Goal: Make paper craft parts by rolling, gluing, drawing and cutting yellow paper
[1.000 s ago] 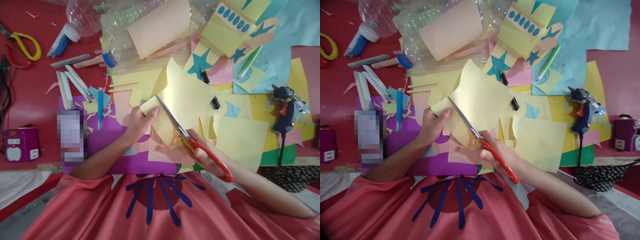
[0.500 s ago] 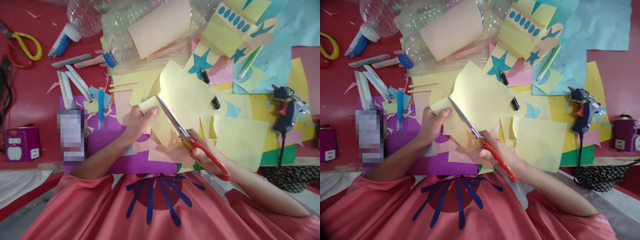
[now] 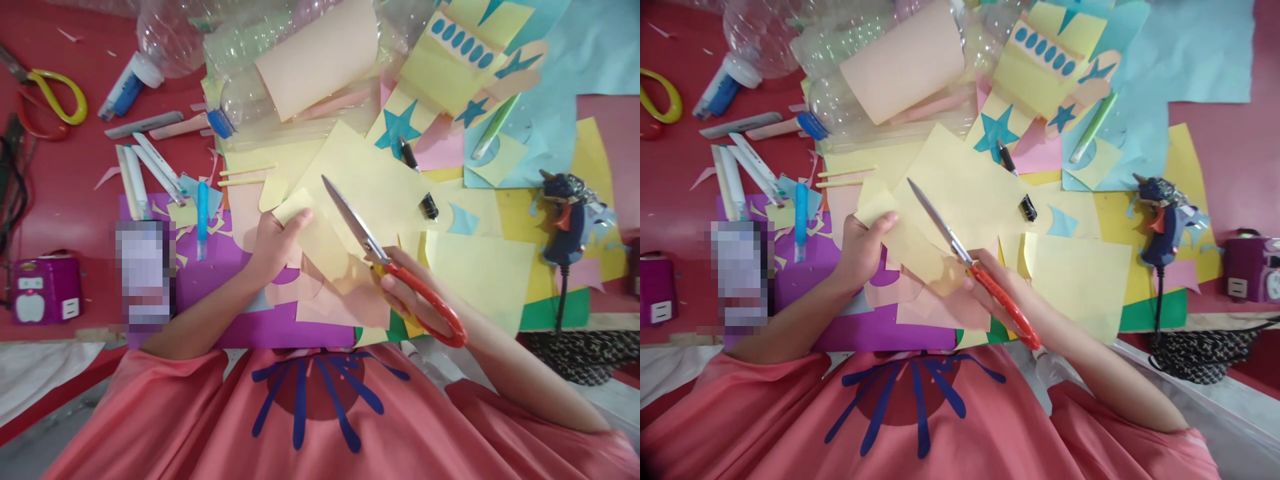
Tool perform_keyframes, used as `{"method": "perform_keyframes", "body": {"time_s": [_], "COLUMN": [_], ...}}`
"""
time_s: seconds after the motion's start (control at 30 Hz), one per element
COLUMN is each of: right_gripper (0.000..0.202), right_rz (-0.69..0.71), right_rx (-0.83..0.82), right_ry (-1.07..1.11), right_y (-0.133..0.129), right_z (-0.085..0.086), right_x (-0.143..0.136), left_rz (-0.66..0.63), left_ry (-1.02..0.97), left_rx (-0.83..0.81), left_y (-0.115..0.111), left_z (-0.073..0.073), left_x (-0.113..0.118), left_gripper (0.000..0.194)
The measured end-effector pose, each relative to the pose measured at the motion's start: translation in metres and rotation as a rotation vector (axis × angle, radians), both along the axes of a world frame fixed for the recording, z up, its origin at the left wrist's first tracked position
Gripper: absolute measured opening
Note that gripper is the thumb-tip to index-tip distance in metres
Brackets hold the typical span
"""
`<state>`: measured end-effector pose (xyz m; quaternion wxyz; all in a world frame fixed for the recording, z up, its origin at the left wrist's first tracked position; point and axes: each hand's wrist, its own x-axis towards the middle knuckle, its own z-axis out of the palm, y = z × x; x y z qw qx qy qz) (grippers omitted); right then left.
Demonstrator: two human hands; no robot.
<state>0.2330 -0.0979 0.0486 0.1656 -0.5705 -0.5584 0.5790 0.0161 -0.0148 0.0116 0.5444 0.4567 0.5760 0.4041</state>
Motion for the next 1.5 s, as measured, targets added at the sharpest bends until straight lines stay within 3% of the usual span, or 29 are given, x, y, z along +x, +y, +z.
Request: {"method": "perform_keyframes", "body": {"time_s": [0.07, 0.17, 0.33, 0.6, 0.8, 0.9, 1.07, 1.13, 1.23, 1.4, 1.5], "right_gripper": [0.04, 0.038, 0.034, 0.038, 0.033, 0.026, 0.022, 0.025, 0.028, 0.03, 0.03], "right_rz": [-0.068, -0.059, -0.037, -0.062, -0.054, -0.07, -0.002, -0.02, -0.15, -0.415, -0.466], "right_rx": [0.057, 0.205, 0.437, 0.576, 0.658, 0.662, 0.369, 0.248, 0.15, 0.164, 0.169], "right_ry": [-0.103, -0.356, -0.709, -0.806, -0.846, -0.728, 0.016, 0.179, 0.293, 0.34, 0.332], "right_y": [0.008, 0.024, 0.048, 0.076, 0.082, 0.08, 0.073, 0.07, 0.067, 0.069, 0.07], "right_z": [0.007, 0.011, -0.008, -0.035, -0.029, -0.019, -0.024, -0.032, -0.039, -0.04, -0.04], "right_x": [0.006, 0.014, 0.014, 0.001, -0.004, -0.01, -0.033, -0.042, -0.048, -0.044, -0.04], "left_rz": [0.014, 0.003, -0.038, -0.044, -0.082, -0.098, -0.098, -0.095, -0.115, -0.3, -0.274], "left_ry": [-0.01, -0.018, -0.009, 0.068, -0.028, -0.096, -0.113, -0.102, -0.089, 0.032, 0.071], "left_rx": [-0.003, 0.011, 0.11, 0.165, 0.159, 0.145, 0.146, 0.162, 0.161, 0.182, 0.219], "left_y": [0.002, 0.006, 0.012, 0.015, 0.019, 0.019, 0.019, 0.019, 0.018, 0.009, 0.004], "left_z": [-0.001, -0.006, -0.013, -0.018, -0.024, -0.025, -0.019, -0.017, -0.015, -0.016, -0.018], "left_x": [0.0, -0.001, -0.003, -0.005, -0.006, -0.005, -0.002, -0.002, -0.004, -0.007, -0.007], "left_gripper": [0.022, 0.027, 0.041, 0.042, 0.038, 0.041, 0.042, 0.043, 0.045, 0.058, 0.054]}}
